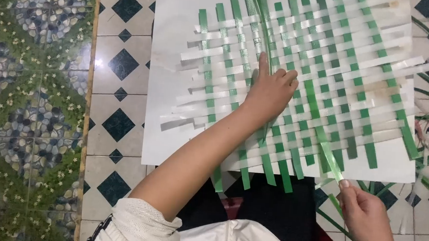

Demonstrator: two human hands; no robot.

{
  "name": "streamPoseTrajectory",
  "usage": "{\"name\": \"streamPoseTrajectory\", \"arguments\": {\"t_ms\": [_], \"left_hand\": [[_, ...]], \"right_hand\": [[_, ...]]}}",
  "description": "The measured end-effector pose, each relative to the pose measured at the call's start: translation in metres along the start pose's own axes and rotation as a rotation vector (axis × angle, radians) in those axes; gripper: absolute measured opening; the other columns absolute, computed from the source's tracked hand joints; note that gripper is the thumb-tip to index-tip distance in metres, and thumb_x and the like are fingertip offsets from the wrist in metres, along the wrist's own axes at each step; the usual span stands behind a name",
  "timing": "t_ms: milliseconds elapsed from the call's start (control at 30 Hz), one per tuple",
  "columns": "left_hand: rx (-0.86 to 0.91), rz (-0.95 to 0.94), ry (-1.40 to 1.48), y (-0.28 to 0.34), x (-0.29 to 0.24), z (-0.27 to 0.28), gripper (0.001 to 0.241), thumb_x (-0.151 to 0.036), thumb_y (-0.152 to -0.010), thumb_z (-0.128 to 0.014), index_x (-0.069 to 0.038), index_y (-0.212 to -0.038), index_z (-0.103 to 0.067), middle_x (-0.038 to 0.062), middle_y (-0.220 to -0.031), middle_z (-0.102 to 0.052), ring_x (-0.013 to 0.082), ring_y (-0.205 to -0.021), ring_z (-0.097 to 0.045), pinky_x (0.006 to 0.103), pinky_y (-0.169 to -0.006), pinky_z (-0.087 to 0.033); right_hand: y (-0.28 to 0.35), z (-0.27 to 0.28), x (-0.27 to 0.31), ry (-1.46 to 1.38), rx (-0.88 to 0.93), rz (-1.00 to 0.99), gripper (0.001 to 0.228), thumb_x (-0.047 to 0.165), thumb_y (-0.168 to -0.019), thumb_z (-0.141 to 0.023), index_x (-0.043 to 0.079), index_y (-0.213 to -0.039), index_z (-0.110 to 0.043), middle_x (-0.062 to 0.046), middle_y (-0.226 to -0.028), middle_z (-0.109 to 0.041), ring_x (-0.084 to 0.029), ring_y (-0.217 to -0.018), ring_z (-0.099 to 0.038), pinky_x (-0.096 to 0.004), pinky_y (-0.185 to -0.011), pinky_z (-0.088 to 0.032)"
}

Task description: Weaving green and white plastic strips together on a flat surface to create a patterned mat.

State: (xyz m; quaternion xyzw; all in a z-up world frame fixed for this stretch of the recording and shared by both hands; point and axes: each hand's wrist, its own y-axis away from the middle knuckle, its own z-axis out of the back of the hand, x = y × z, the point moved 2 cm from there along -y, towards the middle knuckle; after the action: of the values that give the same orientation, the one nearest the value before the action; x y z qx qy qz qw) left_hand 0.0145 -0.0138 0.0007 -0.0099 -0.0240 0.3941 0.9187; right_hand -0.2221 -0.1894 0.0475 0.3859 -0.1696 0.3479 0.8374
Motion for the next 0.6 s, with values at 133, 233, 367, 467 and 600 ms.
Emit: {"name": "streamPoseTrajectory", "arguments": {"t_ms": [133,233,367,467,600], "left_hand": [[-0.038,0.006,0.011,0.001,-0.001,-0.002,0.018,-0.008,-0.085,-0.056,-0.016,-0.099,-0.065,0.001,-0.106,-0.054,0.0221,-0.093,-0.059,0.0791,-0.105,-0.021],[-0.005,0.013,0.038,0.001,0.000,0.000,0.019,-0.003,-0.083,-0.055,-0.014,-0.095,-0.065,0.001,-0.104,-0.053,0.0227,-0.092,-0.058,0.0778,-0.106,-0.018],[-0.060,0.001,0.024,0.001,0.000,-0.003,0.016,-0.006,-0.083,-0.058,-0.015,-0.093,-0.065,0.000,-0.104,-0.054,0.0210,-0.090,-0.058,0.0773,-0.103,-0.023],[-0.017,-0.002,0.033,0.001,0.000,0.002,0.016,-0.004,-0.083,-0.058,-0.015,-0.093,-0.065,-0.001,-0.103,-0.054,0.0206,-0.089,-0.057,0.0764,-0.104,-0.022],[-0.012,-0.012,0.030,0.002,0.000,0.000,0.019,-0.005,-0.081,-0.061,-0.014,-0.097,-0.065,-0.001,-0.104,-0.052,0.0203,-0.089,-0.056,0.0769,-0.105,-0.021]], "right_hand": [[-0.009,0.000,-0.006,0.068,-0.005,0.022,0.057,0.038,-0.105,-0.049,0.000,-0.062,-0.050,-0.009,-0.059,-0.044,-0.021,-0.057,-0.037,-0.034,-0.055,-0.031],[-0.004,-0.002,0.003,0.348,-0.029,0.016,0.056,0.037,-0.106,-0.042,-0.003,-0.082,-0.073,-0.015,-0.079,-0.077,-0.029,-0.077,-0.069,-0.038,-0.072,-0.046],[0.000,-0.007,0.001,0.082,-0.005,0.015,0.053,0.037,-0.107,-0.042,0.004,-0.065,-0.047,-0.008,-0.056,-0.044,-0.021,-0.053,-0.039,-0.034,-0.055,-0.029],[0.000,-0.008,-0.005,-0.109,0.002,-0.007,0.054,0.039,-0.105,-0.045,0.006,-0.063,-0.041,-0.006,-0.054,-0.030,-0.018,-0.049,-0.027,-0.033,-0.051,-0.023],[-0.007,-0.012,-0.005,0.328,-0.008,0.063,0.060,0.037,-0.108,-0.036,0.000,-0.064,-0.052,-0.014,-0.057,-0.053,-0.027,-0.058,-0.048,-0.038,-0.061,-0.036]]}}
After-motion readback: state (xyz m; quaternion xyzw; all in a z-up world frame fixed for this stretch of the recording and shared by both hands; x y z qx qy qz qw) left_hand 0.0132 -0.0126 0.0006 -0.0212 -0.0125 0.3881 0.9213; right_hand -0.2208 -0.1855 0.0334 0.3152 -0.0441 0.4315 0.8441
